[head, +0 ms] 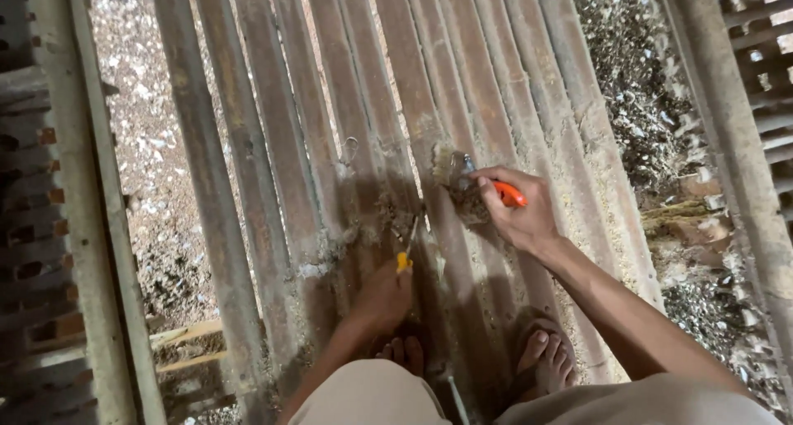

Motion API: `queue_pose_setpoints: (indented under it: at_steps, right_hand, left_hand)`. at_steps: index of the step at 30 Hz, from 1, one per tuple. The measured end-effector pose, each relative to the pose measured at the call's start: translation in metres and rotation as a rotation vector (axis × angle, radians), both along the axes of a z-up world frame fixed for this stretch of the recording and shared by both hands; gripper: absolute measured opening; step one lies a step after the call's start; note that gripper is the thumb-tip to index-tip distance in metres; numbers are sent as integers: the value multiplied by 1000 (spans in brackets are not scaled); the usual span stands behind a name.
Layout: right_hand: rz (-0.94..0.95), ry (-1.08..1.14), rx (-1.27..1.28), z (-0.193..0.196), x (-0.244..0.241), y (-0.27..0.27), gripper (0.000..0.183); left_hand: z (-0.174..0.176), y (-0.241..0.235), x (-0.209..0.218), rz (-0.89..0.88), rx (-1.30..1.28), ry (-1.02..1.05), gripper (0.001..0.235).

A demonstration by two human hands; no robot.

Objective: The person scrapes and brushes a dirty, slatted wooden surface using a yellow scraper and an orange brush. They work along the gaps between the slats to remove accumulated debris and dust.

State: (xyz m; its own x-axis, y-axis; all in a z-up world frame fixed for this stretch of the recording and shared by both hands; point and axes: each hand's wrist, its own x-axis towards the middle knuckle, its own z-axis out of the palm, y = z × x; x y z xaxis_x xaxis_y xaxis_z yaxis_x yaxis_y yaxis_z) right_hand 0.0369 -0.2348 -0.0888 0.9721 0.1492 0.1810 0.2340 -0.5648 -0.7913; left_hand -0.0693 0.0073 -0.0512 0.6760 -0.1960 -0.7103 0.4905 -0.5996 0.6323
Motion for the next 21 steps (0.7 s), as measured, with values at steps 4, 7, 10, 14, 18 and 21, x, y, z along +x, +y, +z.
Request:
queue_pose_setpoints:
  at_steps: [4, 7, 10, 14, 18, 21]
  right_hand:
    - [19, 15, 3, 12, -8, 4, 18]
    - [29, 3, 44, 10, -7, 8, 17]
    - [53, 15, 23, 3, -10, 2, 15]
    - [124, 65, 14, -6, -25, 1, 13]
    - [288, 238, -133, -14, -40, 35, 17]
    - [314, 311, -192, 46, -13, 51, 24]
  left_hand:
    - [23, 3, -2, 14, 29, 24, 57]
    - [9, -8, 16, 64, -87, -5, 55]
    - [-29, -12, 23, -2, 34, -1, 57]
    - [16, 5, 25, 24, 58, 44, 60]
    - [24, 29, 21, 92, 45, 21, 57]
    - [28, 31, 13, 87, -16, 2, 51]
